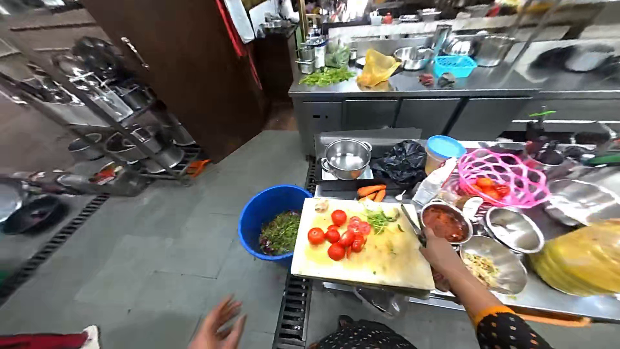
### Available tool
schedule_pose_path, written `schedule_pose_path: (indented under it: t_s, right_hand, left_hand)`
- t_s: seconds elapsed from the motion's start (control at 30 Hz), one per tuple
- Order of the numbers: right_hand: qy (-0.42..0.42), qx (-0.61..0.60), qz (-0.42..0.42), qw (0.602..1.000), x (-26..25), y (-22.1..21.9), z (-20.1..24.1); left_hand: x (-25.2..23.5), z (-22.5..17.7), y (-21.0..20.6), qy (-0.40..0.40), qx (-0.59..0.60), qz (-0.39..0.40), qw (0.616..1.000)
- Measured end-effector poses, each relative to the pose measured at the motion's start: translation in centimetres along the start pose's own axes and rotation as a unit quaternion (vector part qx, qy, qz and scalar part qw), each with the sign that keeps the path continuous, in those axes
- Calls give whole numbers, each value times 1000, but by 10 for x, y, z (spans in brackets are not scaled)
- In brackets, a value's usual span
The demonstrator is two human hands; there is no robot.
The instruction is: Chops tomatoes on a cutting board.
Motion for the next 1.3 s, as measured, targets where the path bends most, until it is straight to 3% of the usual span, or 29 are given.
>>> schedule_pose_path:
  t_s: [0.13,0.2,0.3,0.37,0.5,0.67,0.83,1.1,1.2,1.3]
  right_hand:
    - [12,45,-61,997,6,-7,12]
    - [-2,-7,-87,996,21,2,18]
    - [12,-114,-125,985,73,2,49]
    - [55,-155,-98,981,116,-19,101]
    - [104,-166,5,981,180,-87,201]
    - [54,-124,-10,991,200,-114,250]
    - [2,-99,31,995,182,-133,268]
    - [7,-108,5,994,166,-120,284]
    - [-7,-137,-1,991,151,-129,279]
    - [-19,-140,20,990,173,-142,271]
  left_hand:
    - [-120,-14,-114,-24,-108,168,980]
    - [-163,-19,-166,-31,-162,244,956]
    - [-194,-26,-222,-75,-212,310,924]
    - [-204,-23,-243,-104,-232,347,903]
    - [-210,-21,-254,-135,-263,408,864]
    - [-208,-26,-258,-181,-285,458,822]
    - [-199,-37,-260,-211,-321,485,785]
    - [-198,-47,-266,-250,-363,496,748]
    - [-199,-47,-270,-253,-356,502,747]
    - [-200,-45,-270,-249,-359,502,746]
Point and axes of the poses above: each hand's wrist, its own x-axis away from the middle knuckle, its own y-axis out of the back of the hand, z = x × y, the point moved 10 cm from there along -x, towards the middle knuckle, and after that the axes turned 7 degrees about -y, right-handed, at the moved point
